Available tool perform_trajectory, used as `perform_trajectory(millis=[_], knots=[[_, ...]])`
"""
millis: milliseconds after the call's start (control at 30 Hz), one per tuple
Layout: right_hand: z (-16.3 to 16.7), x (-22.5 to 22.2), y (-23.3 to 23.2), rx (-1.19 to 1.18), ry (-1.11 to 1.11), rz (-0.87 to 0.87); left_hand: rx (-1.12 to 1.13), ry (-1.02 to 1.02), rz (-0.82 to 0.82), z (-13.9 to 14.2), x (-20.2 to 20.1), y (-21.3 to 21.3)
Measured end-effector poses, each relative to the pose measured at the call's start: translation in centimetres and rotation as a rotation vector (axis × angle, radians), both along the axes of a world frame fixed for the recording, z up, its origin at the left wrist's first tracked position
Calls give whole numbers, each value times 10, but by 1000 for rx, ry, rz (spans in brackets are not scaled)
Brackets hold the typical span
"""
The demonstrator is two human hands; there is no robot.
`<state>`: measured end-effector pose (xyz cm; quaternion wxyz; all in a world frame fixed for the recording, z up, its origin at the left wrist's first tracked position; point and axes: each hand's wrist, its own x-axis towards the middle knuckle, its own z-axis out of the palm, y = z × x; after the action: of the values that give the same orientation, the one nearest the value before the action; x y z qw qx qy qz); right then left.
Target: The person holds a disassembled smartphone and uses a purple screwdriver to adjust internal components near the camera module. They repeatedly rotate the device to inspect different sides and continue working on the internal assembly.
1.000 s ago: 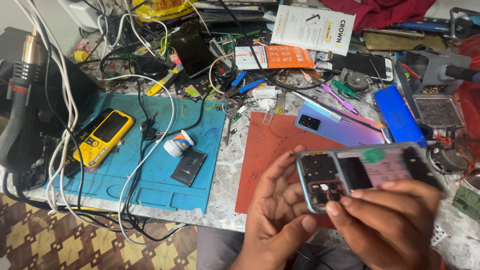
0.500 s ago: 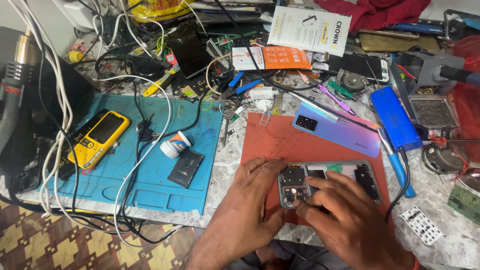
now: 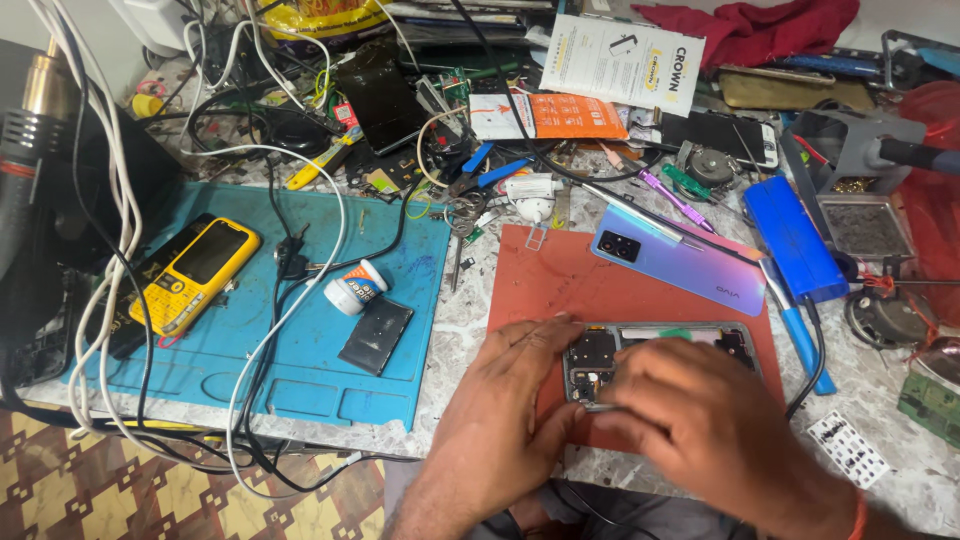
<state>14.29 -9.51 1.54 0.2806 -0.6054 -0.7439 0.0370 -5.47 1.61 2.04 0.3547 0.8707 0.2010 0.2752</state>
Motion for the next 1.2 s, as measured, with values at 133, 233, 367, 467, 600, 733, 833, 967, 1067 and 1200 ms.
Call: perform_trajectory(millis=[133,233,367,467,600,733,833,967,1067,1200], knots=[[11,27,22,-137,-3,-202,17,-6,2,-2,0,-1],[15,55,44,-109,-175,-370,45,21,-4,-2,3,-1],[5,80,68,-13,-285,-462,50,82,14,-1,6,-2],[-8,88,74,-2,-201,-523,41,101,25,0,6,-2],[-18,90,72,39,-136,-499,62,91,15,0,6,0],[-17,91,68,34,-105,-430,68,71,14,-2,5,0],[-14,91,67,-29,-101,-414,80,47,16,-3,4,0],[-12,88,67,-9,-75,-380,80,24,24,-4,4,0],[-11,87,67,-30,-47,-363,108,1,17,-5,4,-1],[-12,85,68,-114,-33,-384,139,7,25,-8,4,-1]])
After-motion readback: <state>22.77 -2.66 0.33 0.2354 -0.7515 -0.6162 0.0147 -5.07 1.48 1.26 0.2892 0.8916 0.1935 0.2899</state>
